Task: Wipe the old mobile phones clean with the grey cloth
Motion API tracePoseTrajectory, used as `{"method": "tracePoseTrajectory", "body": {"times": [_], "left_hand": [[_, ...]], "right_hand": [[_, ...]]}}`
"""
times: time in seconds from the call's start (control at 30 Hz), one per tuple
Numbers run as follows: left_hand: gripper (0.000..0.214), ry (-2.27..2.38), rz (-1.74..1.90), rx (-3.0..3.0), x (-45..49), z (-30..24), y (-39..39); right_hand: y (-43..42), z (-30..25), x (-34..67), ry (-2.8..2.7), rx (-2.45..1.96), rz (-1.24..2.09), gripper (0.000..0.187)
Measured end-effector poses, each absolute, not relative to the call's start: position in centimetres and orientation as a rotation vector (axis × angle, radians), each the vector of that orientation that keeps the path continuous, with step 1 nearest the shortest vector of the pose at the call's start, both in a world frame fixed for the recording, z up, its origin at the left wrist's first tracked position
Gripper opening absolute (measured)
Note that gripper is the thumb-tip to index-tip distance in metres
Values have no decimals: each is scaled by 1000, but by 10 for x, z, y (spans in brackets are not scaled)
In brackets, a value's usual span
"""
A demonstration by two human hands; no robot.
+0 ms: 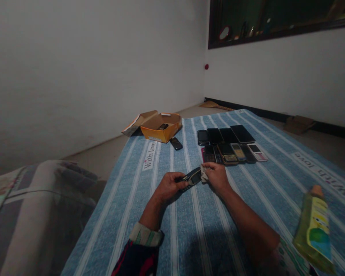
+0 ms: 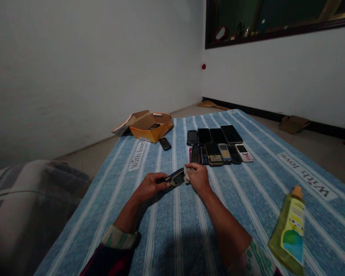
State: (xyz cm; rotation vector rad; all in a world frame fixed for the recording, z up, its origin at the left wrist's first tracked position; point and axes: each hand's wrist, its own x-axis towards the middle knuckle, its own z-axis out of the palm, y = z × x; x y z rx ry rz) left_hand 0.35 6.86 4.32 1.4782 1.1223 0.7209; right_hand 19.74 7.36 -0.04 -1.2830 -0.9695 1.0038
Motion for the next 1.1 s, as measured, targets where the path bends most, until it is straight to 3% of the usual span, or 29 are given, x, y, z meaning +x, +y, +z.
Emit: {"method": "tracePoseTrajectory", "body": {"times": [0.33, 0.67, 0.83, 1.1], "left_hand": [[27, 1107, 415, 1567, -1, 52, 60], [24, 1149, 399, 1932, 18, 52, 53], [14, 1271, 403, 2195, 30, 61, 45], [15, 1288, 437, 2295, 34, 56, 47]], "right_hand": [[43, 7, 202, -1156, -1289, 1097, 32], [25, 7, 192, -1410, -1163, 661, 27], [19, 0, 191, -1464, -1124, 584, 28], [22, -4, 189, -1413, -1178, 605, 31]]}}
